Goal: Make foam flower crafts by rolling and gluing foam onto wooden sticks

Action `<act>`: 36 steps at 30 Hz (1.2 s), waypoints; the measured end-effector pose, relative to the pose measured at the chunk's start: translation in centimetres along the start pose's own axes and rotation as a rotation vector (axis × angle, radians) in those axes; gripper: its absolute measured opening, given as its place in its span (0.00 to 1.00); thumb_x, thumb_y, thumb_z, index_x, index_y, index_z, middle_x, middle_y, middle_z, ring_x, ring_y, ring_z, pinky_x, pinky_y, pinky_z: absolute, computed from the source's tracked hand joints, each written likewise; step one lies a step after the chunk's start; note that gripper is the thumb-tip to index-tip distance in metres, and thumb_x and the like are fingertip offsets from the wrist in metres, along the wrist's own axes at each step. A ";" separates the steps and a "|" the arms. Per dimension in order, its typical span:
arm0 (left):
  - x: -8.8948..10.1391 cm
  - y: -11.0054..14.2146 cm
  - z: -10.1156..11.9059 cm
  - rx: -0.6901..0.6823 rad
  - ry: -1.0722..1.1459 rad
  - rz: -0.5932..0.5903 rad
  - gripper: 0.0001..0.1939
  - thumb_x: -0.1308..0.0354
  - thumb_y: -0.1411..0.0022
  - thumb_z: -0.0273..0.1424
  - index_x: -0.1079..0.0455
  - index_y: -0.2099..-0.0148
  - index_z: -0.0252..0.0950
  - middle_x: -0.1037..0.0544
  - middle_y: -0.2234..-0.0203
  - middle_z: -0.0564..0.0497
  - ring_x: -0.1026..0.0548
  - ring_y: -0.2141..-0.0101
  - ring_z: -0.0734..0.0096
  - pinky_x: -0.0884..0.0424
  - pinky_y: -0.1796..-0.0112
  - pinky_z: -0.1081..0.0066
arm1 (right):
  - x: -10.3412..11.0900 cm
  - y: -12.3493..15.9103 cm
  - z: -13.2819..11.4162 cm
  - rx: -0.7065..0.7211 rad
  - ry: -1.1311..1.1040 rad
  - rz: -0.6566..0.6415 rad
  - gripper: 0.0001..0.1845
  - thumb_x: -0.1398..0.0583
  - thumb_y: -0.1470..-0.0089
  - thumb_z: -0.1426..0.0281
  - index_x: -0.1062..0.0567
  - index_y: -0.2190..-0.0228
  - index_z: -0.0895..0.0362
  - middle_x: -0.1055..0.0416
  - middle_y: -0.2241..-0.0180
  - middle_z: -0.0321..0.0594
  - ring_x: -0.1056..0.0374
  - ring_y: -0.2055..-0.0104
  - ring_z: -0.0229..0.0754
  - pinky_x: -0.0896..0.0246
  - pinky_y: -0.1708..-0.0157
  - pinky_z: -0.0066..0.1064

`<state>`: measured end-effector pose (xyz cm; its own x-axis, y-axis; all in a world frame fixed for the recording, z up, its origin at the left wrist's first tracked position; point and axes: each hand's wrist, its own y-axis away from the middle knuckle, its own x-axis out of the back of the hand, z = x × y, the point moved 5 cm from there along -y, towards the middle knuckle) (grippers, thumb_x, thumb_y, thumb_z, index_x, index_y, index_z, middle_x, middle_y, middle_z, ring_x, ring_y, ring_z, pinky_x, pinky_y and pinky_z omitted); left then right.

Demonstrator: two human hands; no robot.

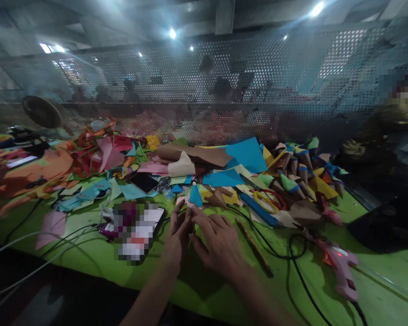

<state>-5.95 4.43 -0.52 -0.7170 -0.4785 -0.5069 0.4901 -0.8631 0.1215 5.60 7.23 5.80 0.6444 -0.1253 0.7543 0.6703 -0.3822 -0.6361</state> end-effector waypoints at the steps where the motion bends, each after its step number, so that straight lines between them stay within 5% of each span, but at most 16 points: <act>1: -0.1 0.0 -0.1 0.012 0.017 -0.007 0.34 0.36 0.38 0.40 0.43 0.33 0.52 0.32 0.37 0.48 0.33 0.39 0.61 0.33 0.45 0.67 | 0.0 0.0 0.0 0.003 0.006 0.002 0.13 0.43 0.38 0.69 0.32 0.52 0.54 0.24 0.47 0.45 0.28 0.58 0.48 0.38 0.62 0.40; 15: -0.5 0.3 0.9 0.079 0.026 0.008 0.36 0.35 0.41 0.44 0.41 0.34 0.48 0.27 0.42 0.46 0.28 0.43 0.61 0.31 0.48 0.69 | 0.1 -0.1 -0.2 0.003 -0.021 0.012 0.11 0.44 0.37 0.68 0.31 0.52 0.53 0.21 0.54 0.44 0.28 0.58 0.47 0.38 0.62 0.39; 31: -0.6 0.2 0.6 0.120 0.090 0.012 0.40 0.33 0.43 0.44 0.43 0.32 0.46 0.20 0.56 0.48 0.22 0.60 0.68 0.30 0.63 0.73 | 0.3 -0.1 -0.1 -0.005 -0.017 0.015 0.11 0.43 0.37 0.69 0.32 0.52 0.55 0.24 0.48 0.47 0.28 0.56 0.48 0.37 0.59 0.40; 36: -0.6 0.1 0.5 0.094 0.100 0.008 0.41 0.33 0.44 0.44 0.43 0.32 0.47 0.20 0.58 0.50 0.22 0.59 0.68 0.30 0.61 0.73 | 0.3 -0.1 0.0 -0.016 -0.027 0.026 0.12 0.42 0.38 0.69 0.31 0.52 0.53 0.23 0.49 0.44 0.27 0.56 0.47 0.36 0.59 0.39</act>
<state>-5.70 4.50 0.22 -0.6576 -0.4713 -0.5877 0.4441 -0.8727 0.2029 5.73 7.19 6.13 0.6711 -0.1108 0.7331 0.6475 -0.3942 -0.6522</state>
